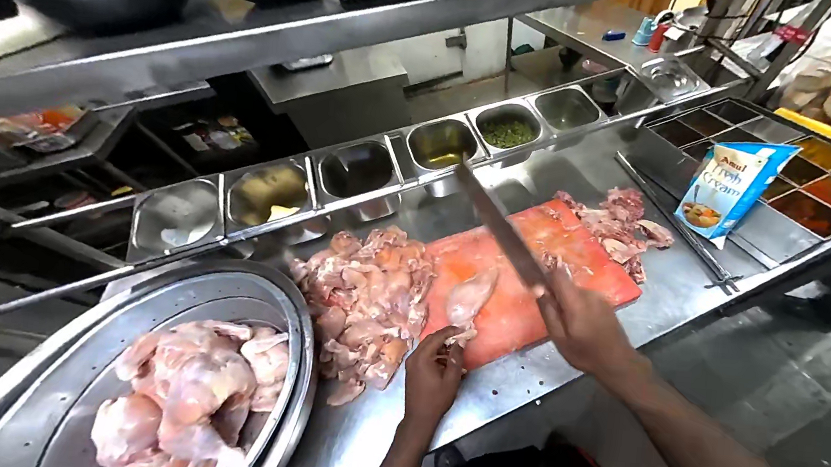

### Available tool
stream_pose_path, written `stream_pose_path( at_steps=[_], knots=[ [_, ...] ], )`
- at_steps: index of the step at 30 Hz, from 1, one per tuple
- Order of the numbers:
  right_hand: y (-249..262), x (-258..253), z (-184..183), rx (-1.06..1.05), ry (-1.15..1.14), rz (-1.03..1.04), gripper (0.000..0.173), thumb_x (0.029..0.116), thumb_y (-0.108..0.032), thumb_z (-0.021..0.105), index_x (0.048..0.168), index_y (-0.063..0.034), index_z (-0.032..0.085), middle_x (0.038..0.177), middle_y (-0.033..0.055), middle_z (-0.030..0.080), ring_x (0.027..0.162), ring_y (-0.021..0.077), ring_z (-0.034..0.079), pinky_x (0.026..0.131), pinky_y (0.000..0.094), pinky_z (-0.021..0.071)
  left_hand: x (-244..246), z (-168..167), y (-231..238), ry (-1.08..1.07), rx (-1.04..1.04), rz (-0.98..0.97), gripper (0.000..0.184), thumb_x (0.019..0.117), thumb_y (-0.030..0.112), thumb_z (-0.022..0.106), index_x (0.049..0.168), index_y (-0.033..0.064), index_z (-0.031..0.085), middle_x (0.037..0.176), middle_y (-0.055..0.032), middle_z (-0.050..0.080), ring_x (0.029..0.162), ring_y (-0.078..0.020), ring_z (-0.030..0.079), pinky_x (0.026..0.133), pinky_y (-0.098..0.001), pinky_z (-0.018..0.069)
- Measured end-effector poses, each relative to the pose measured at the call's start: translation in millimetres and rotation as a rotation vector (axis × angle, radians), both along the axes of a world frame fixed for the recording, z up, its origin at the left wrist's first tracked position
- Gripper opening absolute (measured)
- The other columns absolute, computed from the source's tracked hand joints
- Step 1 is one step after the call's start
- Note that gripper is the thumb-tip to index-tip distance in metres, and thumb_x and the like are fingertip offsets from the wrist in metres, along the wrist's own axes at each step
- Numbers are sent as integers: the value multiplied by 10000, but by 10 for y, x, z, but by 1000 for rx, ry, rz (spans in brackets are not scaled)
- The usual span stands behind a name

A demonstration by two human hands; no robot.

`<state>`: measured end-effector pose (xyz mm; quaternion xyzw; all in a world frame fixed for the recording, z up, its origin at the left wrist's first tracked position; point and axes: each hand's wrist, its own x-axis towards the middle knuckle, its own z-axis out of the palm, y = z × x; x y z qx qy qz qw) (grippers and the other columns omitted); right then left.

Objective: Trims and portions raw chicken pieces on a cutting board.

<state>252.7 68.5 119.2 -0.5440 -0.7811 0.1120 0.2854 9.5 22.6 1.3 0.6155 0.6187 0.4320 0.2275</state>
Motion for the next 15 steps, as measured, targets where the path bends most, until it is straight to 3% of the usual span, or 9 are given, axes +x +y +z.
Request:
stream_pose_path(
  at_steps=[3, 5, 7, 9, 10, 12, 15],
  knots=[
    [94, -147, 526, 457, 256, -90, 359, 1091, -314, 394, 1092, -3, 574, 630, 40, 562, 479, 168, 568, 412, 378, 484, 13, -17, 20, 24, 11, -8, 235, 964, 213, 634, 1126, 106, 766, 1008, -20, 751, 784, -69, 727, 711, -268, 642],
    [135, -343, 338, 478, 332, -180, 426, 1111, -348, 362, 1208, 35, 521, 691, 73, 609, 519, 184, 615, 456, 398, 546, 33, -39, 9, 31, -12, -8, 229, 965, 201, 639, 1134, 114, 766, 1019, -19, 753, 786, -72, 727, 714, -271, 643],
    [112, -476, -143, 119, 92, -175, 383, 1069, -274, 403, 1214, 51, 544, 755, 143, 653, 608, 291, 680, 541, 475, 579, 66, -43, 6, 75, -32, -7, 249, 965, 191, 628, 1147, 90, 765, 1031, -54, 756, 798, -115, 734, 732, -310, 640],
    [232, -594, -497, -582, -202, -68, 344, 1028, -205, 479, 1333, -46, 464, 969, 202, 682, 893, 398, 714, 752, 578, 578, 93, -85, -51, 123, -37, -18, 243, 975, 195, 621, 1135, 89, 770, 1028, -56, 759, 830, -124, 741, 765, -318, 643],
    [329, -658, -593, -747, -291, -38, 377, 1008, -197, 520, 1356, -76, 440, 1022, 197, 684, 954, 397, 711, 783, 580, 574, 88, -91, -58, 155, -43, -36, 239, 979, 195, 613, 1126, 90, 770, 1031, -57, 760, 845, -132, 739, 788, -330, 638],
    [467, -723, -529, -839, -365, 9, 431, 1010, -187, 546, 1407, -62, 435, 1103, 216, 678, 1020, 412, 697, 824, 597, 564, 123, -105, -37, 167, -51, -50, 235, 985, 182, 630, 1136, 70, 771, 1036, -83, 761, 859, -172, 742, 818, -372, 632],
    [386, -736, -560, -806, -354, -15, 409, 992, -179, 556, 1372, -78, 445, 1040, 196, 687, 960, 395, 712, 780, 576, 578, 86, -160, -86, 180, -40, -34, 232, 980, 204, 628, 1123, 97, 777, 1002, -52, 764, 829, -134, 737, 790, -338, 635]
  ],
)
